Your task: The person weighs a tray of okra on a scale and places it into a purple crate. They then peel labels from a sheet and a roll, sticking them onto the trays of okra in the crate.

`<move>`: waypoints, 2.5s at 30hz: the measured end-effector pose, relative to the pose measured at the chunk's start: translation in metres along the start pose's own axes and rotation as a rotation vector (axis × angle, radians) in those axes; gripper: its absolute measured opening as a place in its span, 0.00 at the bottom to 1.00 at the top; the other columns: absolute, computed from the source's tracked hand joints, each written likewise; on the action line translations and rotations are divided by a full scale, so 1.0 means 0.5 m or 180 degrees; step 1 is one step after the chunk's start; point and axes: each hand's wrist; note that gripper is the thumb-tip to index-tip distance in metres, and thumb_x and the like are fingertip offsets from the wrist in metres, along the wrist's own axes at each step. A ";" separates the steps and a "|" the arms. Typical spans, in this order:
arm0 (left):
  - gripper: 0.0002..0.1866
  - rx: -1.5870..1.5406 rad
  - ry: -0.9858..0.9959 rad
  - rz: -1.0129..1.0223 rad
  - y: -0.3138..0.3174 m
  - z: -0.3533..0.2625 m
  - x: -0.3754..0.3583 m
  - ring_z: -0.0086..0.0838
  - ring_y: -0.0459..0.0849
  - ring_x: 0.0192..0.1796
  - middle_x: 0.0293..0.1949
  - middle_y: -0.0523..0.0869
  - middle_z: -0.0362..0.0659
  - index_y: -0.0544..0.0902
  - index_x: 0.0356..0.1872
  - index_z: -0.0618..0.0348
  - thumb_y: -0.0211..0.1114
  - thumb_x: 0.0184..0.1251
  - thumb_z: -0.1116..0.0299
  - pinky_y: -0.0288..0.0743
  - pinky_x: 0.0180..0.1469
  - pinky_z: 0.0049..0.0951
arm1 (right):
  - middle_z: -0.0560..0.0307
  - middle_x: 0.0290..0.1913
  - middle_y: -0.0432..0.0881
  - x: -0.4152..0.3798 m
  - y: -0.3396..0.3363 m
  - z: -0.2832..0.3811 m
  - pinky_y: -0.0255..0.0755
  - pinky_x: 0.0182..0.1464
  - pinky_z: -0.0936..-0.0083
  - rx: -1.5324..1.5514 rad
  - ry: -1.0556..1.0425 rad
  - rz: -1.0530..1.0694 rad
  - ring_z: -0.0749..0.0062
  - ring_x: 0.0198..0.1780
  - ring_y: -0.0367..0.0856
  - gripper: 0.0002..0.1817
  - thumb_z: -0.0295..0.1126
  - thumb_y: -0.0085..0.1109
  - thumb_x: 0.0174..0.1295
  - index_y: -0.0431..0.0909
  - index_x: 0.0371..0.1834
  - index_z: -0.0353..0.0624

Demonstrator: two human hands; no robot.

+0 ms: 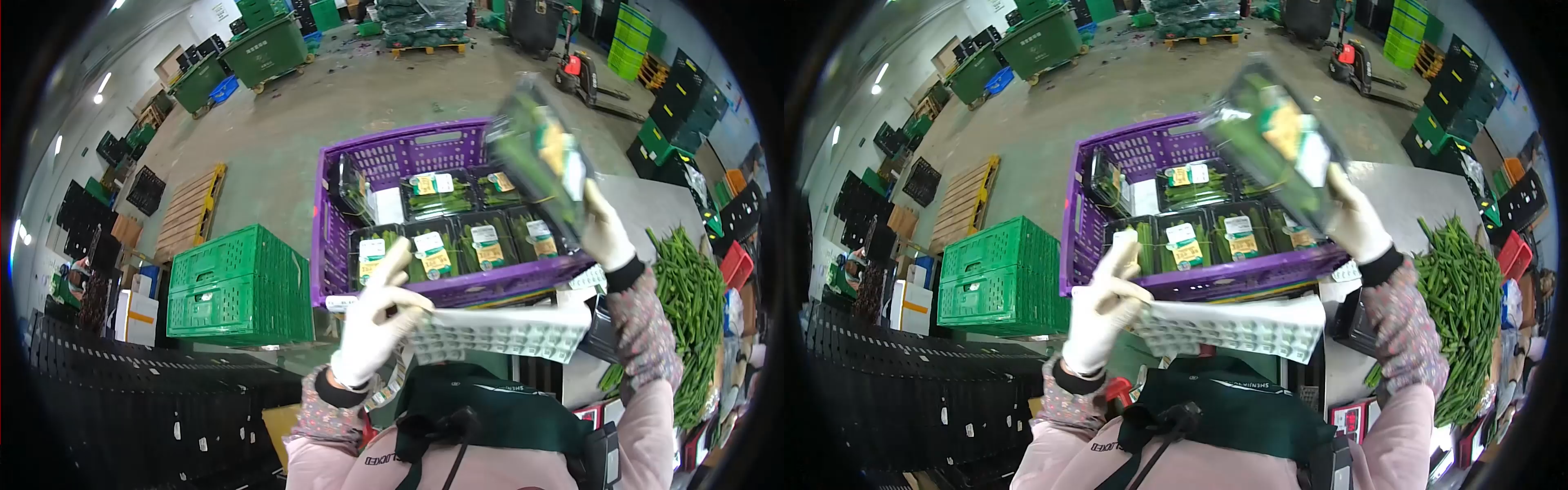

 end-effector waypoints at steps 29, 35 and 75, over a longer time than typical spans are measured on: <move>0.07 0.0115 -0.0941 0.0650 0.007 0.159 0.119 0.47 0.67 0.76 0.77 0.61 0.60 0.86 0.42 0.59 0.67 0.70 0.67 0.62 0.72 0.39 | 0.59 0.51 0.85 0.251 0.207 -0.219 0.76 0.51 0.81 -0.2678 0.1401 0.1033 0.79 0.47 0.83 0.31 0.44 0.68 0.65 0.75 0.64 0.33; 0.07 0.0029 -0.0929 0.0267 -0.005 0.117 0.083 0.43 0.71 0.73 0.73 0.69 0.57 0.85 0.41 0.63 0.66 0.69 0.69 0.63 0.72 0.37 | 0.60 0.33 0.86 0.314 0.203 -0.211 0.76 0.38 0.81 -0.2928 0.1213 0.0578 0.80 0.32 0.83 0.21 0.40 0.71 0.57 0.85 0.42 0.30; 0.05 -0.0855 -0.1217 -0.1266 -0.105 0.034 0.024 0.20 0.83 0.46 0.53 0.88 0.51 0.82 0.44 0.66 0.59 0.74 0.78 0.75 0.50 0.21 | 0.51 0.53 0.85 0.168 0.339 -0.105 0.75 0.60 0.71 -0.4117 0.0960 0.2325 0.70 0.54 0.82 0.25 0.36 0.69 0.64 0.78 0.62 0.35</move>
Point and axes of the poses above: each hand's wrist, its own x-axis towards the middle knuckle, its own y-axis out of the palm, z = x × y
